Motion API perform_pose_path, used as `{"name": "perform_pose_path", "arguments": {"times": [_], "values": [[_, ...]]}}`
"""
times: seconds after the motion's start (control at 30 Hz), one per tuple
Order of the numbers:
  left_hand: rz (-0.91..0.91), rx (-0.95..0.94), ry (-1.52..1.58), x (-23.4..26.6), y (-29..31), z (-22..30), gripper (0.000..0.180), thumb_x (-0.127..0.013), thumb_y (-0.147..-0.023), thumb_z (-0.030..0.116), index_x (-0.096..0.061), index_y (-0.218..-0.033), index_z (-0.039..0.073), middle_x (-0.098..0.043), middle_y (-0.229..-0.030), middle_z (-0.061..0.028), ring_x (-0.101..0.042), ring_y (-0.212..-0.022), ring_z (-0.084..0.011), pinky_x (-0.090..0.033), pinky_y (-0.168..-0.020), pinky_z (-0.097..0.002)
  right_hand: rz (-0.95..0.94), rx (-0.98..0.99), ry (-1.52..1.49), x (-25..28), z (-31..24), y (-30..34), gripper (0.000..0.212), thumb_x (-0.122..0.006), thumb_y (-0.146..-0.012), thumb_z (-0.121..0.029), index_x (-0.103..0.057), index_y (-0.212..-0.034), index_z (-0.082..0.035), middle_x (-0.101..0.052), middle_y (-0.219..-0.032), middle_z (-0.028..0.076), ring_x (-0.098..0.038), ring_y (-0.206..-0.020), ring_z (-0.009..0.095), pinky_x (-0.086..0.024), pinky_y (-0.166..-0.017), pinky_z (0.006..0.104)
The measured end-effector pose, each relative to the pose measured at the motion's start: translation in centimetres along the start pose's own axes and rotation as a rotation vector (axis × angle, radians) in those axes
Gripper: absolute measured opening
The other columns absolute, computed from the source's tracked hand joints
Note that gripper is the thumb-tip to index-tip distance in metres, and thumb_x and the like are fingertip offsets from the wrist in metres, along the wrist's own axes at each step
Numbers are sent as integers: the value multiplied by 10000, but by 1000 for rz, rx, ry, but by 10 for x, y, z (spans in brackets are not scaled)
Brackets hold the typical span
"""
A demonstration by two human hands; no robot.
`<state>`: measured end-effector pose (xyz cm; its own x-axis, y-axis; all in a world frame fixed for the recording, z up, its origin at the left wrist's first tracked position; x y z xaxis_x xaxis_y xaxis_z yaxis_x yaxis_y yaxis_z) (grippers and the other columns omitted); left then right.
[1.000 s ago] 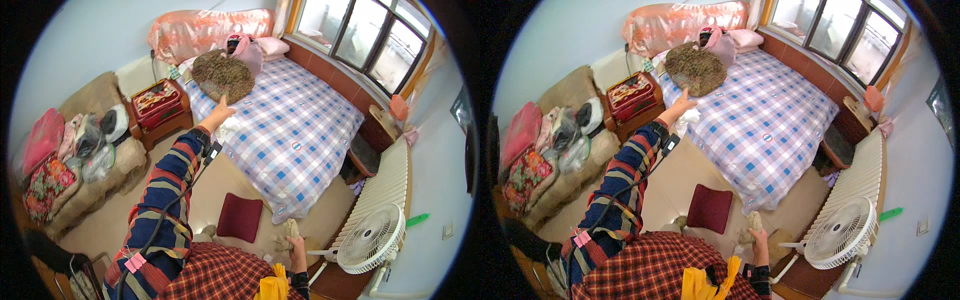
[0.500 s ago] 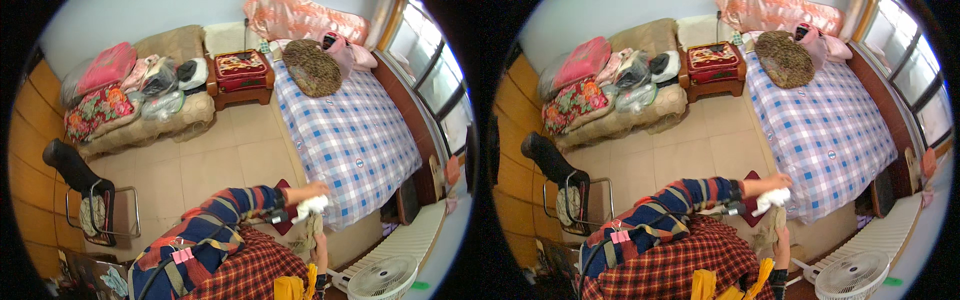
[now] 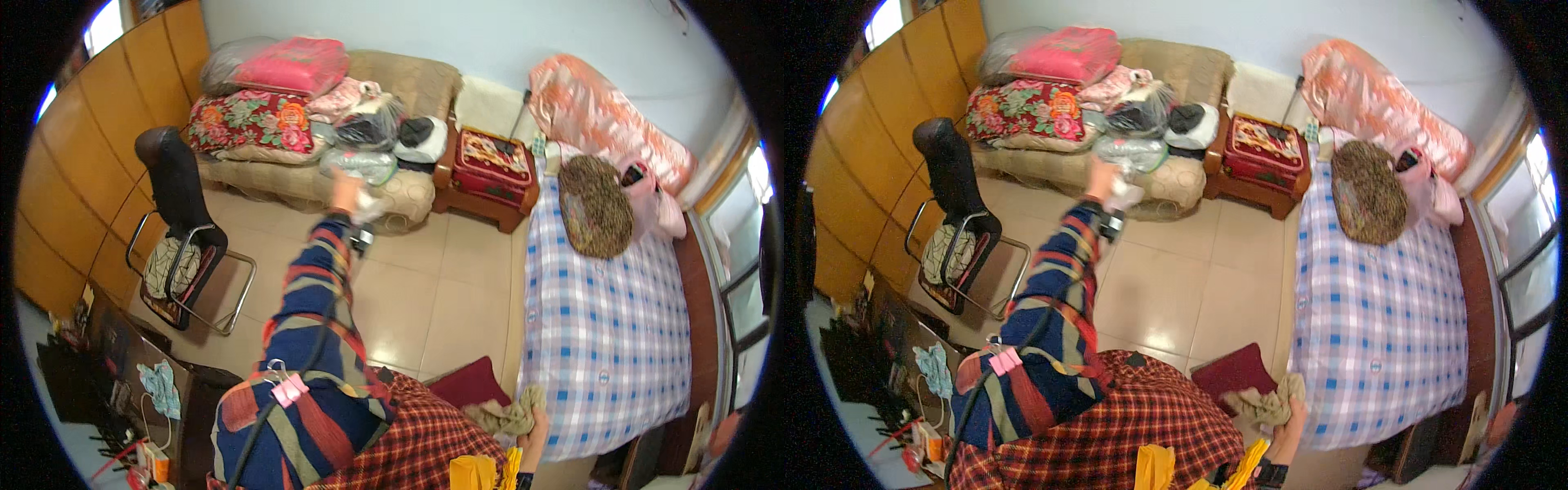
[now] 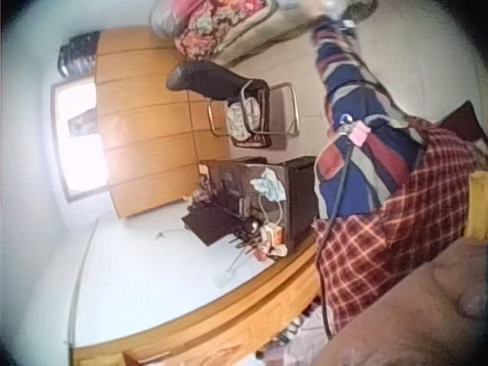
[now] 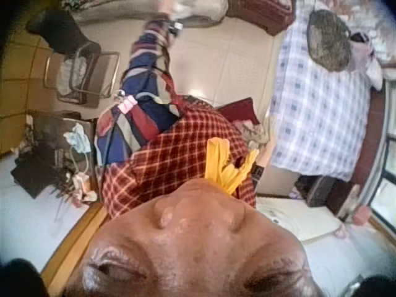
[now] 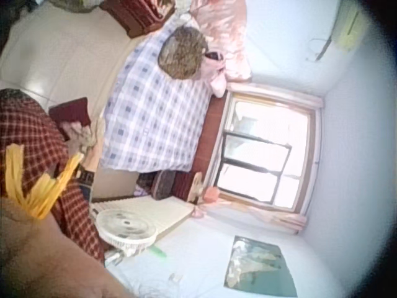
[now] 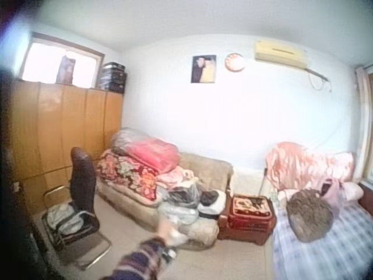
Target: The person wipes the front grille and motor housing of a standing electric fan using a white tissue and a cloth. They then wipe a nearby wooden door frame and place used tissues into a small red bucket.
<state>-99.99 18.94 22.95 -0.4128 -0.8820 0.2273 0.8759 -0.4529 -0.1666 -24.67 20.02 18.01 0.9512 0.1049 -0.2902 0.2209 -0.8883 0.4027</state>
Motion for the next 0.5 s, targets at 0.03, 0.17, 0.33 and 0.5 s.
{"name": "perform_pose_path", "arguments": {"times": [0.03,0.17,0.33,0.5], "values": [[111,-11,-43,70,-31,-8,193,-581,-805,71,-522,-973,-4,-588,-814,-97,-596,-687,-191,-495,-570,-336,56,-51,28,2,0,4,321,-590,-842,-177,-551,-1128,-36,-603,-1027,129,-620,-885,233,-516,-749,358],[500,-38,-73,225,-41,-4,484,-604,-761,55,-408,-1194,-32,-579,-883,-137,-600,-694,-221,-504,-561,-343,11,-8,-113,-7,-6,11,297,-558,-866,-155,-560,-1133,-24,-621,-1040,135,-629,-914,248,-524,-769,387],[162,-10,59,119,-25,24,441,-673,-744,146,-466,-1102,-9,-580,-925,-112,-585,-736,-208,-490,-583,-336,-20,-74,-94,-8,4,-9,316,-556,-861,-114,-538,-1163,-21,-580,-1106,139,-595,-984,246,-497,-822,376],[-442,-184,-149,-153,49,95,771,-671,-780,359,-328,-1334,-52,-517,-1167,-201,-515,-1015,-263,-414,-871,-340,-50,-70,-119,4,-1,-15,343,-553,-857,-73,-516,-1193,-18,-539,-1172,144,-560,-1054,244,-470,-875,365]]}}
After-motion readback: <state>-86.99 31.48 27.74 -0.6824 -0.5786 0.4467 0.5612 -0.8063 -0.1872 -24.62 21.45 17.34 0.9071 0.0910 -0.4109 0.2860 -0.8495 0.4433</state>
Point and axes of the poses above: each hand's wrist, its own y-axis away from the middle knuckle, its own x-axis out of the back of the hand, z = x × y, the point moved 6 cm from there along -y, towards the middle knuckle
